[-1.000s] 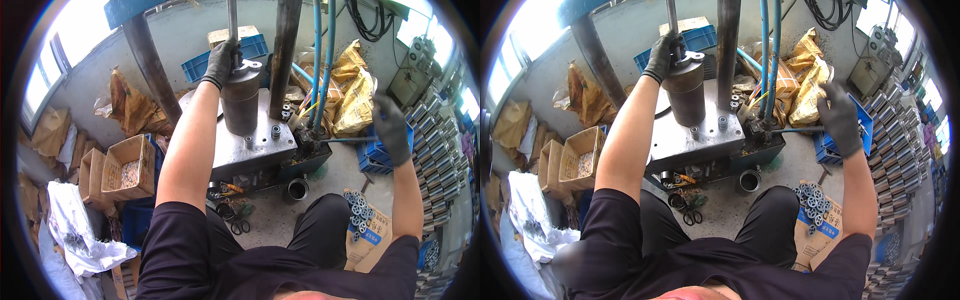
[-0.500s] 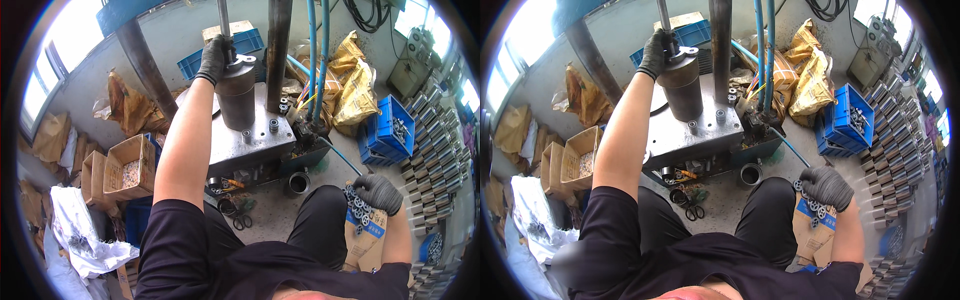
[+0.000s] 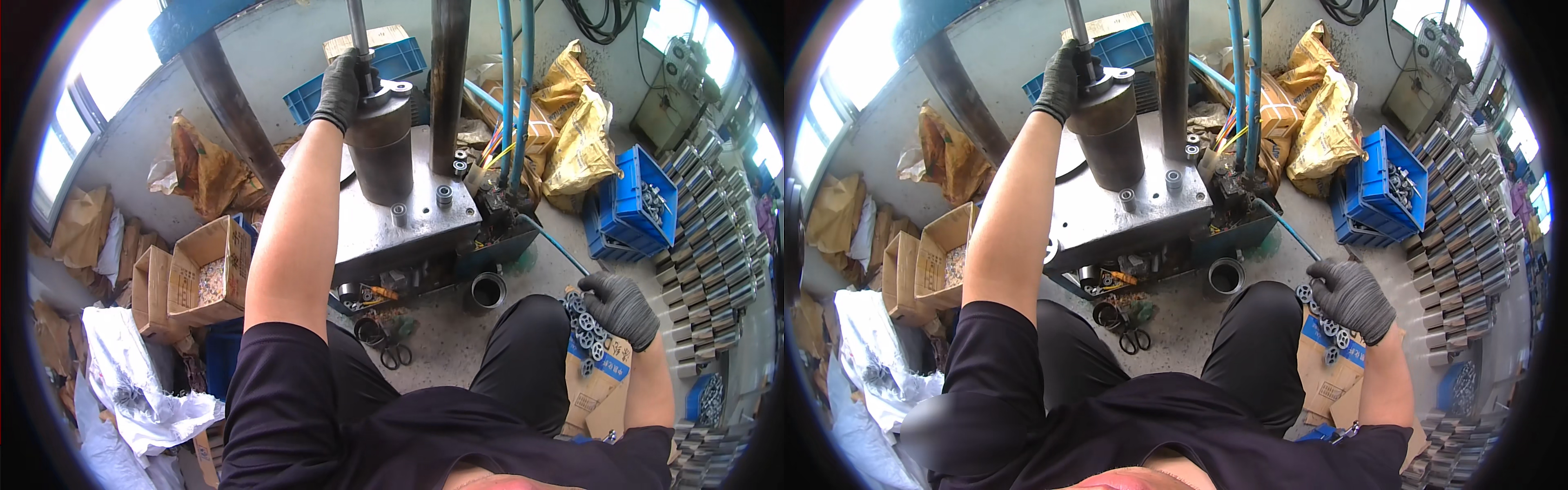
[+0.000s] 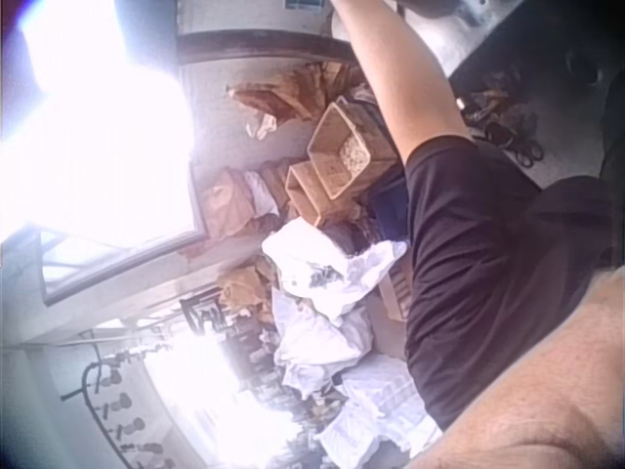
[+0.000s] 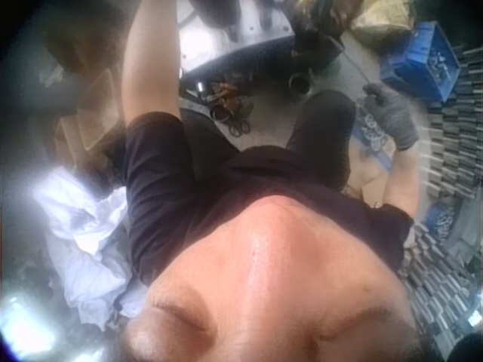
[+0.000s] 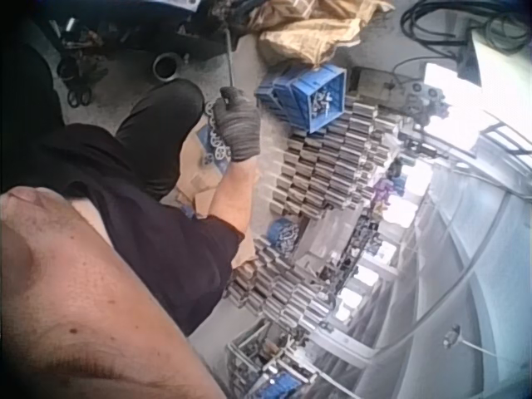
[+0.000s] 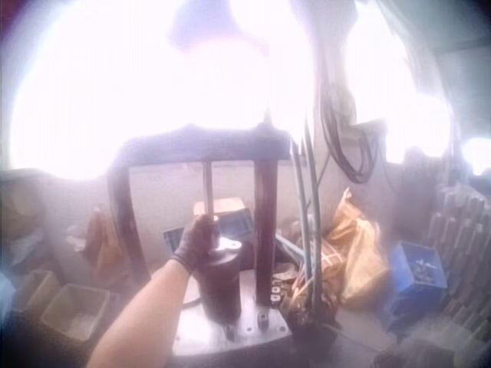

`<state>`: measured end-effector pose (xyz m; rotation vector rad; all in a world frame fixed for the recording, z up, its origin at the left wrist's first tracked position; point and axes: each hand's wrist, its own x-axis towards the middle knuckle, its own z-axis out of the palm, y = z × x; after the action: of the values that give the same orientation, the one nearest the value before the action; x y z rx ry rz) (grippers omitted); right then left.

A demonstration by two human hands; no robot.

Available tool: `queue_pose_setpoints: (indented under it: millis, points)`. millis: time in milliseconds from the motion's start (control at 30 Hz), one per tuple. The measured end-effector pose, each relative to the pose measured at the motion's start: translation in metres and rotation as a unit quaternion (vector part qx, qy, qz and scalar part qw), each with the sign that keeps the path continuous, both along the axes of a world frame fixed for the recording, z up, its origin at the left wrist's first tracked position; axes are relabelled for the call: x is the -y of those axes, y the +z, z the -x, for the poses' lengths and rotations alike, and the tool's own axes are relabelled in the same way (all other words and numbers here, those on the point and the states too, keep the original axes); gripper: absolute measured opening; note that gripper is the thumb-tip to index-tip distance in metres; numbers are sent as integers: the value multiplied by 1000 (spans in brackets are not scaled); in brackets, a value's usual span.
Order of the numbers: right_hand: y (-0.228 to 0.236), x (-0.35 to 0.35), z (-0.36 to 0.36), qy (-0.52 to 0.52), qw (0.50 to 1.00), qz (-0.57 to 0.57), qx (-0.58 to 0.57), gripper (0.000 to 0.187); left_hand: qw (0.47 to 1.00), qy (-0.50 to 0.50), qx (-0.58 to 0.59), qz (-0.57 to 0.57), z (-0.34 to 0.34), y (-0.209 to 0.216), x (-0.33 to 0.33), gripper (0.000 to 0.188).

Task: The person places a metal component onto a vertical press, then uses a long lever to press down on the assembly before removing the finished part.

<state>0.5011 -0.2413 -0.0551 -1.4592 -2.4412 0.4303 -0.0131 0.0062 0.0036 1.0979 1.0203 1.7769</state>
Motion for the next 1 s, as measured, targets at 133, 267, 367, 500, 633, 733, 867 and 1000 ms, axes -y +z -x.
queue_pose_setpoints:
  millis: [133, 267, 367, 500, 633, 733, 867, 1000]
  points:
    - [23, -36, 18, -15, 968, -235, -91, 18, 999, 23, -34, -28, 0, -3, 1, 35]
    - [69, -124, 38, -8, 892, -448, -69, 17, 990, 65, -72, -103, -2, -7, -3, 33]
    - [89, -178, 51, -45, 888, -449, -88, 19, 988, 93, -61, -105, -3, -11, -5, 31]
    - [91, -192, 53, -89, 918, -367, -119, 22, 979, 148, -78, -114, 1, -14, -6, 30]
    - [75, -145, 28, -41, 934, -351, -52, 24, 979, 122, -60, -150, 1, -13, -6, 28]
    - [37, -77, 3, 14, 989, -117, -92, 30, 994, 40, -79, -67, -2, -8, -5, 37]
    - [-9, -8, -16, 78, 995, 41, 51, 28, 995, 45, -86, -36, -4, -5, -3, 33]
    - [-27, 10, -14, 73, 986, 110, 105, 25, 997, 22, -61, -51, -1, -5, -3, 31]
